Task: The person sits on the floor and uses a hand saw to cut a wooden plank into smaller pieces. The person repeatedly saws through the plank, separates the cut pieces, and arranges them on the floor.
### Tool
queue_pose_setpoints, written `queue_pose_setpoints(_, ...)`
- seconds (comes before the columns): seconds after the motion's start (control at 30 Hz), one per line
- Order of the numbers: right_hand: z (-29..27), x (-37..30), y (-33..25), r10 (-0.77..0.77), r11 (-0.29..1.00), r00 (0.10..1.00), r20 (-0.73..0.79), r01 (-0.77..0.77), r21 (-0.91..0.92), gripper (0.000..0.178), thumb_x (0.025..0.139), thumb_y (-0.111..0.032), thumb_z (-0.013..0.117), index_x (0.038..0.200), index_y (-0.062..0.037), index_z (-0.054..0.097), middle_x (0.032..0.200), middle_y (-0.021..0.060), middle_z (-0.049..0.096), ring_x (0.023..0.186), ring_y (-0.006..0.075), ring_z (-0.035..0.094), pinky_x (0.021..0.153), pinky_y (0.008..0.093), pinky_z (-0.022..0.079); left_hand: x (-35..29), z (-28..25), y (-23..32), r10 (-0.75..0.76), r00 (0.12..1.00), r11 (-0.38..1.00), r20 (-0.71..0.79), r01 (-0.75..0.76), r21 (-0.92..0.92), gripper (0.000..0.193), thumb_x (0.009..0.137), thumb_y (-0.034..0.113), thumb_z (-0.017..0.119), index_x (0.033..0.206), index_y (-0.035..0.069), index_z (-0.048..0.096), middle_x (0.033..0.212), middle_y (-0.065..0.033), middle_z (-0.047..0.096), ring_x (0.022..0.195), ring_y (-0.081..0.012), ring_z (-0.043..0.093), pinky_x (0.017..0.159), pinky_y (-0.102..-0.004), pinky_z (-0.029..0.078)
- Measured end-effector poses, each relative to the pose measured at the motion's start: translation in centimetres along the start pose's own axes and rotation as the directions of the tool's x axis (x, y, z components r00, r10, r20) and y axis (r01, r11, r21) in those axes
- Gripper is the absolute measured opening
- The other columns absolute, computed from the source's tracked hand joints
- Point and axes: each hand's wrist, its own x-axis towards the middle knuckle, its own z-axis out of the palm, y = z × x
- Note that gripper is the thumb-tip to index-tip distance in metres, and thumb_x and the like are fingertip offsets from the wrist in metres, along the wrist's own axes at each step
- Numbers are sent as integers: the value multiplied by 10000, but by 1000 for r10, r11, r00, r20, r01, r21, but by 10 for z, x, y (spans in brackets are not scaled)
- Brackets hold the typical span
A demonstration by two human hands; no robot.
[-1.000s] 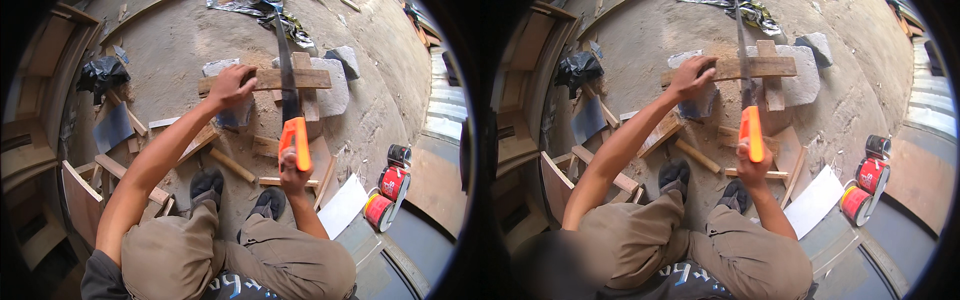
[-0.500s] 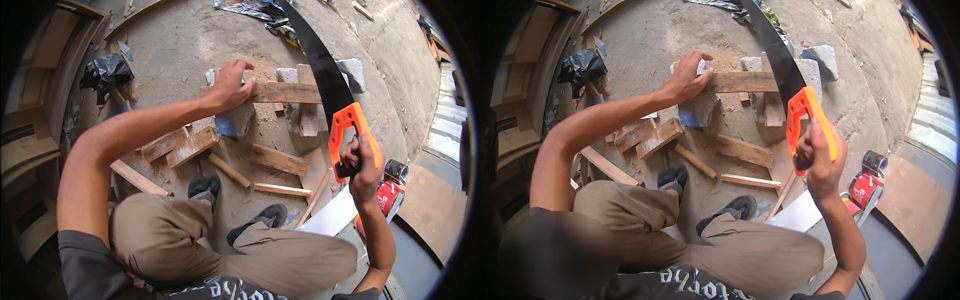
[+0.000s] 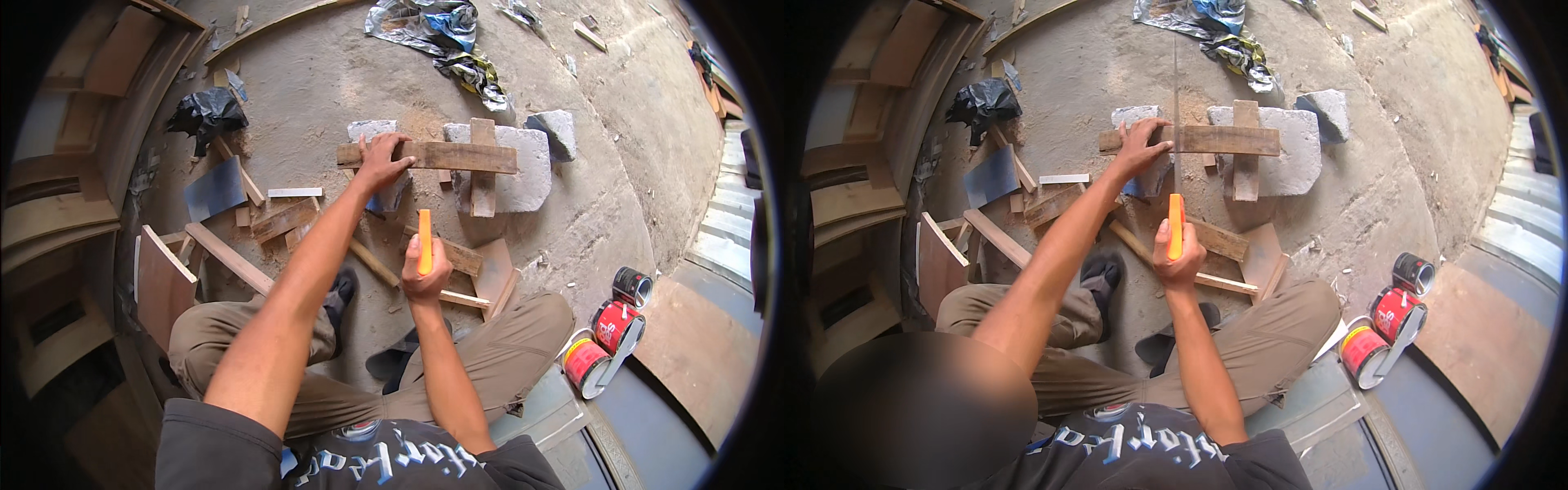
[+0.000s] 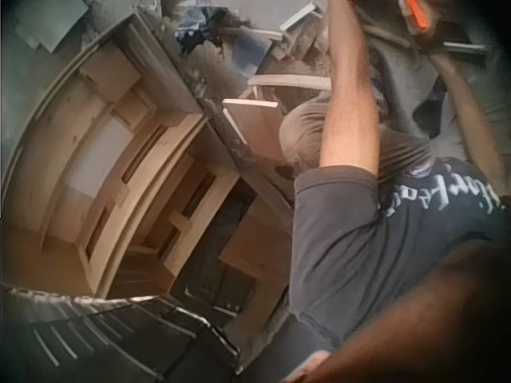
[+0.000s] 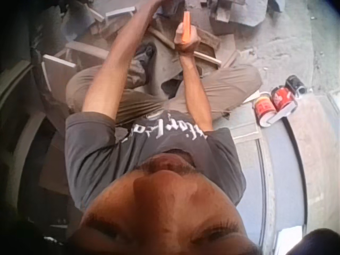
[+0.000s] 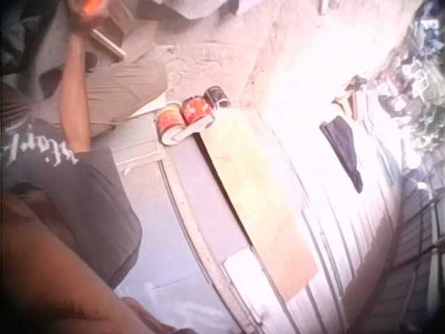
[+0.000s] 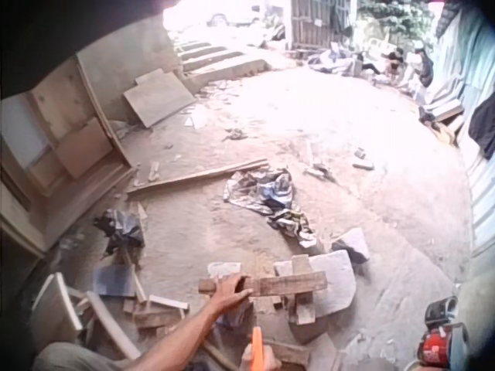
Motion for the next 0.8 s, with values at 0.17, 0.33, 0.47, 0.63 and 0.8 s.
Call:
queue_pose_setpoints(0.17, 12, -10, 1, -21, 999, 1000, 1, 21, 43, 322, 921, -275, 633, 752, -17, 543, 557, 151, 546, 496, 302, 606, 512, 382, 474, -1, 9, -2, 1, 994, 997, -107, 7, 74, 543, 751, 430, 731, 1211, 165, 616, 1221, -84, 596, 1292, -287, 440, 1156, -596, -40)
queue_pose_setpoints(0.33, 3, -7, 18, -35, 999, 998, 58, 33, 27, 324, 922, -279, 627, 751, -18, 538, 562, 147, 543, 505, 296, 609, 514, 380, 472, -2, 10, -1, -10, 997, 998, -82, 14, 56, 555, 737, 425, 738, 1210, 162, 612, 1226, -85, 587, 1291, -291, 435, 1160, -594, -49)
queue_pose_setpoints(0.47, 3, -12, 20, -71, 997, 997, 36, 72, -28, 325, 925, -280, 622, 752, -17, 543, 565, 135, 537, 505, 275, 599, 510, 371, 464, 1, 11, 3, -28, 998, 998, -65, 32, 52, 560, 737, 417, 737, 1211, 148, 607, 1241, -94, 577, 1306, -295, 422, 1164, -592, -60)
queue_pose_setpoints(0.63, 10, -17, 14, -55, 998, 999, 1, 55, -12, 331, 927, -281, 621, 746, -12, 556, 549, 125, 524, 489, 260, 579, 500, 364, 452, 1, 9, 6, -36, 997, 998, -72, 39, 41, 576, 737, 419, 733, 1207, 114, 603, 1248, -113, 572, 1319, -295, 412, 1169, -589, -51)
queue_pose_setpoints(0.8, 11, -21, 11, -43, 997, 999, 4, 43, -69, 338, 930, -280, 620, 740, -6, 561, 536, 121, 519, 479, 248, 568, 495, 357, 446, 1, 11, 4, -31, 996, 997, -86, 37, 62, 587, 736, 426, 724, 1209, 103, 599, 1250, -118, 572, 1320, -294, 411, 1171, -589, -38)
